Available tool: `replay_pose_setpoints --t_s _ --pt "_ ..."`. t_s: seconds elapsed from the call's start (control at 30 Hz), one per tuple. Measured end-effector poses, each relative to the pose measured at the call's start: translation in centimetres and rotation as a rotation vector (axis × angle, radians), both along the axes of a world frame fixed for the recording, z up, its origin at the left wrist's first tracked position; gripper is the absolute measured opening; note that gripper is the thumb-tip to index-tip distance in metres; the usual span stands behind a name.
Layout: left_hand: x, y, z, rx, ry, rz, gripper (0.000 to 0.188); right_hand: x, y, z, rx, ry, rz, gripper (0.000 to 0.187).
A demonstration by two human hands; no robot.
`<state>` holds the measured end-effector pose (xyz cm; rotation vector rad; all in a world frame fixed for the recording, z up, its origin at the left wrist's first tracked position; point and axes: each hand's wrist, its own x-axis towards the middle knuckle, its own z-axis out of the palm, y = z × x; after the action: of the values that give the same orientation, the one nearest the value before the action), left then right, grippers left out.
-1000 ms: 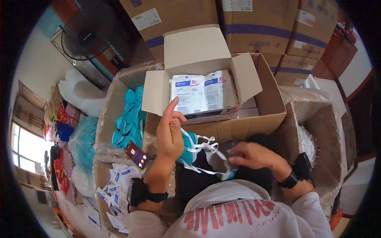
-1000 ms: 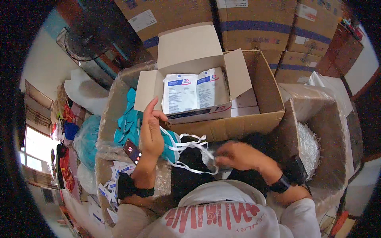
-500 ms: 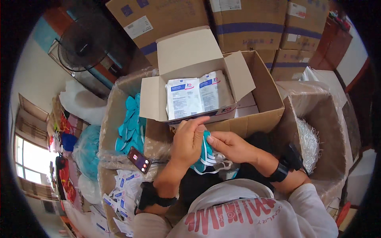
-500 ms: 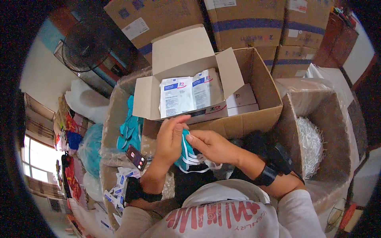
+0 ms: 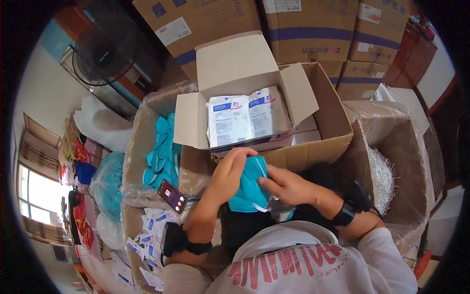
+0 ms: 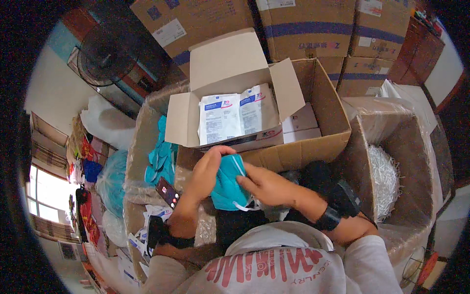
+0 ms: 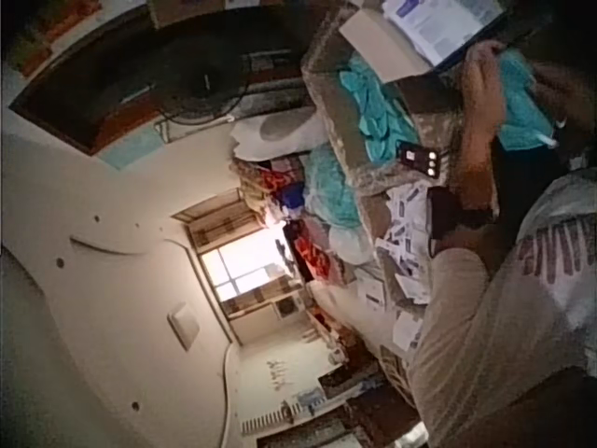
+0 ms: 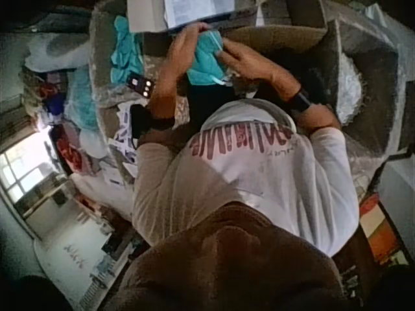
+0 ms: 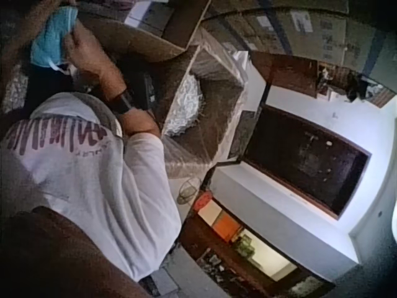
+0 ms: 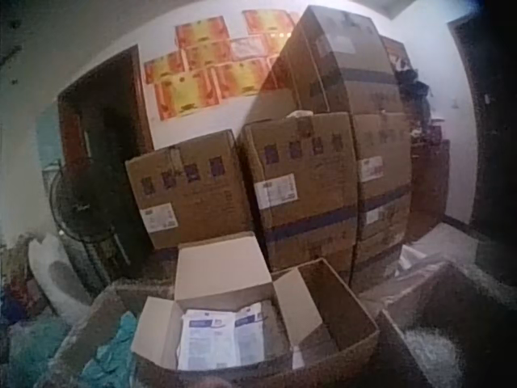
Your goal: The person is packing medical or industrial respirators/masks into smaller boxes from a larger shipping container.
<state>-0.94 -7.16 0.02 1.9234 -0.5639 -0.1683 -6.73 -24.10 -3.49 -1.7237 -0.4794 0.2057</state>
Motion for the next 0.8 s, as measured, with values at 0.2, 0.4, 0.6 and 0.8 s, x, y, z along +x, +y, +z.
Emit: replay_pose_setpoints --t_s 0.2,0.4,0.6,0.8 --pt "-0.5 0.9 -0.6 0.082 -0.050 -0.015 0.018 0.2 -1.2 0.9 -0.047 0.109 0.059 0.035" --pt "-0.7 0.1 -0.5 0.172 -0.015 0.050 0.018 -0.1 -0.5 0.4 -0.163 -0.004 -0.031 0.032" --pt "-0.4 -0.3 -0.5 0.261 -0.131 0.042 0.020 0.6 -0.4 -0.8 -0.305 -0.179 -0.138 0.025" --pt "-0.1 -0.6 -1.2 0.338 -0.269 0.103 0.025 0.3 0.1 -0.7 -0.068 -0.008 -0.114 0.023"
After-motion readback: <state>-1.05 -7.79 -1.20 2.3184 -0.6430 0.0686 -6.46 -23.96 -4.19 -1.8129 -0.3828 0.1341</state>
